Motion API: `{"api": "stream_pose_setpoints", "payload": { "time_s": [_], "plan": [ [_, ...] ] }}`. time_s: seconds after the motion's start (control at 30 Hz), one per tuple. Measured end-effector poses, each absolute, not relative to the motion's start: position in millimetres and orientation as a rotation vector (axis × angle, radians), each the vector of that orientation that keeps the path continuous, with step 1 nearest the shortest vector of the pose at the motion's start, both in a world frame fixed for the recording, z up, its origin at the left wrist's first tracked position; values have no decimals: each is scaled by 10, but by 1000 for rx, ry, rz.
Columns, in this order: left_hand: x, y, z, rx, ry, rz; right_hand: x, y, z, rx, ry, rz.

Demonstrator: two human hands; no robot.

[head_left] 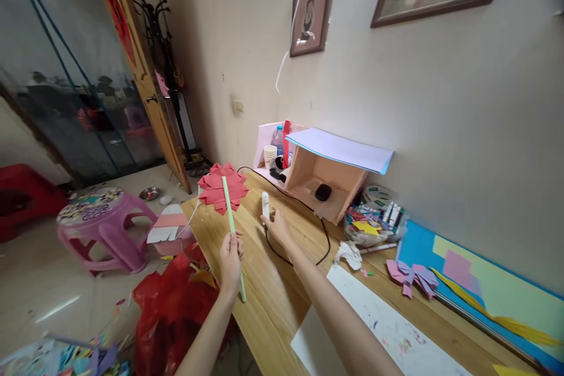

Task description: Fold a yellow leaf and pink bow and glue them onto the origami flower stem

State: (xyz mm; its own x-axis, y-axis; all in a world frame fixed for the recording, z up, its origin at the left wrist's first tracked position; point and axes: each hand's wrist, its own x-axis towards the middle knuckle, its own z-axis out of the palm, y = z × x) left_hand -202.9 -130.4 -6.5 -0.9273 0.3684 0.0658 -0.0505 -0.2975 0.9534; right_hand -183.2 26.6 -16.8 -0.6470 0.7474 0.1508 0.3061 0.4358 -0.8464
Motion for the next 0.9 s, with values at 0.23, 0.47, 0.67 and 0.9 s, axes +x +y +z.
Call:
{"api": "stream_pose_setpoints", "payload": {
  "time_s": [0.23, 0.47, 0.67, 0.9],
  "plan": [
    [-1964, -1076, -80, 340, 1555, 2214, -1953, 247, -177, -927, -2119, 1198],
    [-1848, -1026, 29, 379, 1489, 2147, -997, 253, 274, -863, -1912, 1245],
    [-1704, -1035, 113, 501, 1549, 2068, -544, 5, 615, -700, -1964, 1403],
    [-1665, -1036, 135, 606, 1659, 2043, -494, -103, 641, -637, -2072, 1376]
  ]
}}
